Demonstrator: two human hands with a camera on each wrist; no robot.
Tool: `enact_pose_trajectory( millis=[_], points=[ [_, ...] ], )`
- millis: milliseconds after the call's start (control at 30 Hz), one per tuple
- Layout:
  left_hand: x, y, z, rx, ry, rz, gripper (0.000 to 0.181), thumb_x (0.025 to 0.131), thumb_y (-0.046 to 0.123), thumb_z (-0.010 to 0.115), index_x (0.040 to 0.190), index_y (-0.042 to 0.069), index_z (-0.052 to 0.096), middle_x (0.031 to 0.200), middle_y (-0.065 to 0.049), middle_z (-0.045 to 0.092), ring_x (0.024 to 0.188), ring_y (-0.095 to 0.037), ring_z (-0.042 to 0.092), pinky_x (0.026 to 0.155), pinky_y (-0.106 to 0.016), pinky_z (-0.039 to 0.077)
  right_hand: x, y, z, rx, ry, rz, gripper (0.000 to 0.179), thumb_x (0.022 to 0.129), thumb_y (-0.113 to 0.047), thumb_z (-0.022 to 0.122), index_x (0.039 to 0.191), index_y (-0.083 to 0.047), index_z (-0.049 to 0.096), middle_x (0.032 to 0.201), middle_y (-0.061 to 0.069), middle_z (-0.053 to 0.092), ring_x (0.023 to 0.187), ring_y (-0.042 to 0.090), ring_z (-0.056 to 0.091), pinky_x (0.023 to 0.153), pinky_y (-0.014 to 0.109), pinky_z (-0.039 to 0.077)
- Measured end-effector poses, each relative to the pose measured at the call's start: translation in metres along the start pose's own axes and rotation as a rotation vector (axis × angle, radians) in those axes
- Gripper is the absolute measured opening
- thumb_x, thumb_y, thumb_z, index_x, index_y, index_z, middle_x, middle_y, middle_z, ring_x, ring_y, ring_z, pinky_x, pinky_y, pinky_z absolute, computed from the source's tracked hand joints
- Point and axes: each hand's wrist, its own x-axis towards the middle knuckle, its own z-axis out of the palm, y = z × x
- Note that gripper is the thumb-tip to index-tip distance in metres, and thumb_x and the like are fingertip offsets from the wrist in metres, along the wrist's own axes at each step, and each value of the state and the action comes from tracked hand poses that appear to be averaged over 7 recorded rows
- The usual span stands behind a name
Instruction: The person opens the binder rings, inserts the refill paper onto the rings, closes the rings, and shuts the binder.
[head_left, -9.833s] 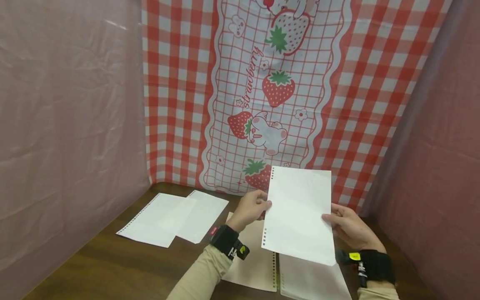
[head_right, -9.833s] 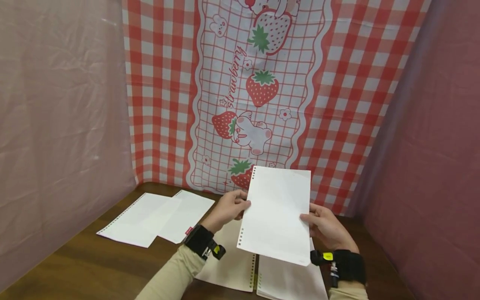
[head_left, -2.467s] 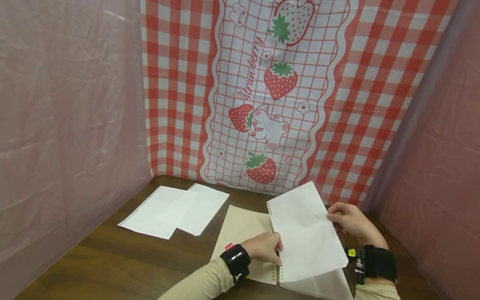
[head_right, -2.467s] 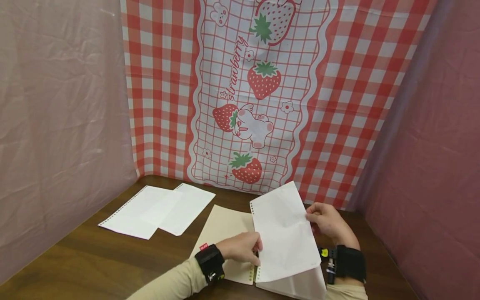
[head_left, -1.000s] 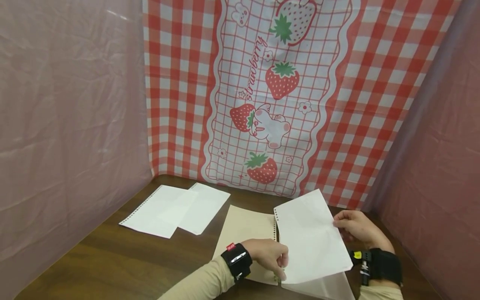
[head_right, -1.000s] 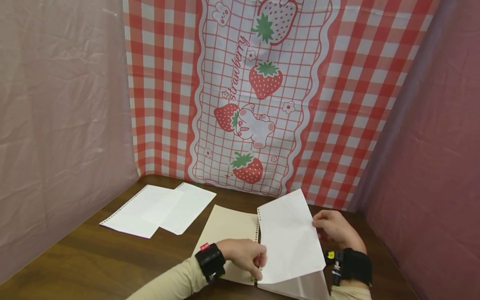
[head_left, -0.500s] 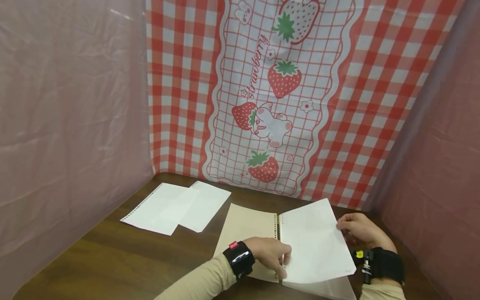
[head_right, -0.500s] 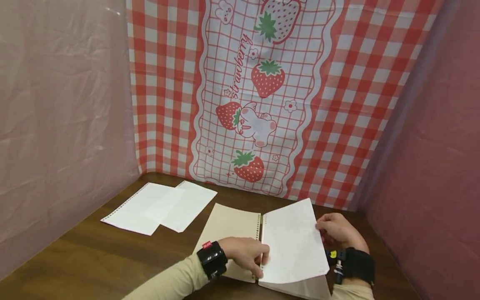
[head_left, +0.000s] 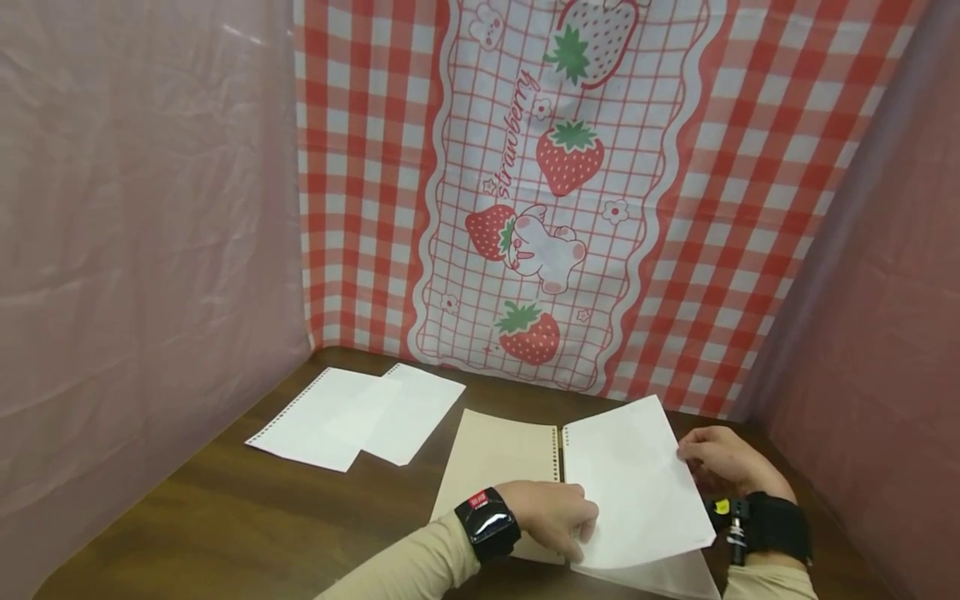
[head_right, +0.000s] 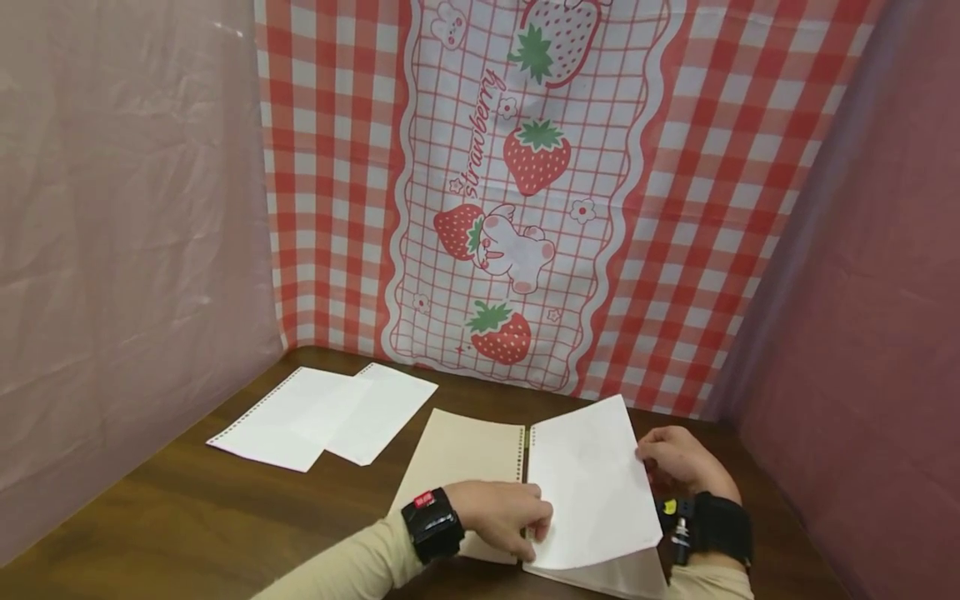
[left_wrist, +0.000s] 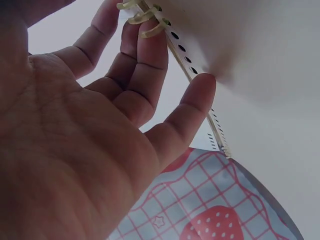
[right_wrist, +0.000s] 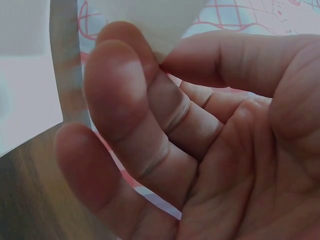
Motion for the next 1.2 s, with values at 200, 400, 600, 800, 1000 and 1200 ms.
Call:
enact_pose_trajectory(
  millis=[200, 400, 600, 800, 1000, 1200],
  points=[
    [-0.001, 0.002, 0.001, 0.055, 0.015, -0.008, 0.016, 0.083, 0.029, 0.077, 0.094, 0.021, 0.067, 0.086, 0.011, 0.056, 0.074, 0.001, 0.050, 0.062, -0.011, 0.039, 0.000, 0.002, 0.001, -0.007, -0.002, 0.000, 0.028, 0.101, -0.017, 0.053, 0.111, 0.009, 0.058, 0.087, 0.009, 0.067, 0.074, 0.022, 0.067, 0.072, 0.044, 0.063],
    [-0.001, 0.001, 0.000, 0.051, 0.023, -0.015, 0.021, 0.084, 0.031, 0.077, 0.099, 0.021, 0.066, 0.090, 0.010, 0.056, 0.075, 0.000, 0.050, 0.063, -0.012, 0.039, 0.004, 0.005, 0.002, 0.020, -0.014, 0.014, 0.026, 0.102, -0.017, 0.052, 0.107, 0.008, 0.059, 0.086, 0.008, 0.067, 0.074, 0.022, 0.069, 0.071, 0.044, 0.062],
    [-0.002, -0.002, 0.005, 0.017, 0.067, -0.043, 0.024, 0.090, 0.038, 0.072, 0.105, 0.021, 0.066, 0.093, 0.008, 0.054, 0.076, -0.002, 0.049, 0.064, -0.014, 0.040, 0.004, 0.013, 0.001, 0.037, -0.034, 0.021, 0.027, 0.102, -0.018, 0.051, 0.106, 0.007, 0.061, 0.084, 0.007, 0.067, 0.073, 0.021, 0.067, 0.069, 0.040, 0.061],
    [-0.004, -0.008, 0.007, 0.003, 0.101, -0.081, 0.030, 0.094, 0.044, 0.067, 0.115, 0.023, 0.065, 0.104, 0.006, 0.055, 0.083, -0.002, 0.048, 0.070, -0.015, 0.043, 0.004, 0.018, -0.001, 0.080, -0.053, 0.002, 0.028, 0.102, -0.018, 0.051, 0.109, 0.008, 0.060, 0.081, 0.005, 0.065, 0.069, 0.019, 0.065, 0.068, 0.038, 0.061],
    [0.001, -0.020, 0.012, -0.027, 0.080, -0.160, 0.034, 0.097, 0.047, 0.064, 0.120, 0.022, 0.064, 0.116, 0.006, 0.058, 0.095, -0.005, 0.054, 0.081, -0.024, 0.051, 0.010, 0.027, 0.005, 0.085, -0.099, -0.009, 0.021, 0.100, -0.015, 0.057, 0.107, 0.005, 0.058, 0.082, 0.004, 0.063, 0.070, 0.018, 0.062, 0.066, 0.036, 0.058],
    [0.022, -0.036, 0.010, 0.041, 0.073, -0.257, 0.045, 0.099, 0.050, 0.057, 0.126, 0.014, 0.065, 0.145, 0.000, 0.056, 0.129, -0.015, 0.057, 0.110, -0.028, 0.046, 0.014, 0.028, -0.001, 0.039, -0.069, -0.047, 0.017, 0.100, -0.011, 0.057, 0.105, 0.005, 0.059, 0.080, 0.003, 0.060, 0.067, 0.018, 0.058, 0.062, 0.034, 0.055]
  ],
)
